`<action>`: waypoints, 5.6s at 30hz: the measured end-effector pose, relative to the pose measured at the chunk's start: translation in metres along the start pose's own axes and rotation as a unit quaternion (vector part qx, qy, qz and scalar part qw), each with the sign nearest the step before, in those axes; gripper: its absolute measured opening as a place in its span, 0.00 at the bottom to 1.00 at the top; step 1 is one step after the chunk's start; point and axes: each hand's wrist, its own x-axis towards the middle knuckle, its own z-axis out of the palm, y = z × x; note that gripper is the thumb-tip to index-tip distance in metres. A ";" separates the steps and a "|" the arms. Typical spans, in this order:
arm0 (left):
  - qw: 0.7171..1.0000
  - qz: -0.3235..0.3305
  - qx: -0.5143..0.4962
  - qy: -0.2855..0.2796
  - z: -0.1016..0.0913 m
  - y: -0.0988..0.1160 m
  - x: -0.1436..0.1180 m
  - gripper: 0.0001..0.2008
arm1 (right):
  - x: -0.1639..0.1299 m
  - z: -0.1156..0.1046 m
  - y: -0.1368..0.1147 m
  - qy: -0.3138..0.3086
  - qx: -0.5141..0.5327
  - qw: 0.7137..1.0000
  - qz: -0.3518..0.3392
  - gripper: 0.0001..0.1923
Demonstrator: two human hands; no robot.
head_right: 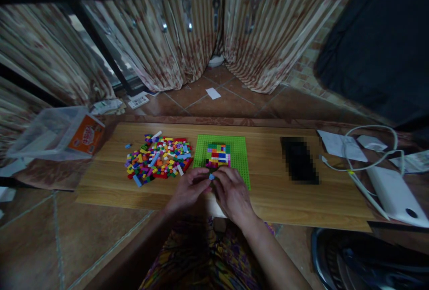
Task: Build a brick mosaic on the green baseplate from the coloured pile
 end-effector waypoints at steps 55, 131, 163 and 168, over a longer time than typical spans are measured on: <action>0.824 0.327 0.445 0.129 -0.051 -0.024 -0.027 0.10 | -0.026 0.018 -0.010 0.107 0.130 0.977 0.134 0.11; 0.795 0.355 0.452 0.193 -0.089 -0.033 -0.034 0.08 | 0.022 0.030 0.025 0.159 0.098 0.969 0.165 0.09; 0.798 0.334 0.467 0.184 -0.088 -0.031 -0.035 0.08 | 0.032 0.044 0.020 0.212 0.171 0.934 0.229 0.07; 0.807 0.329 0.452 0.188 -0.088 -0.034 -0.036 0.08 | 0.021 0.039 0.029 0.251 0.222 0.913 0.233 0.10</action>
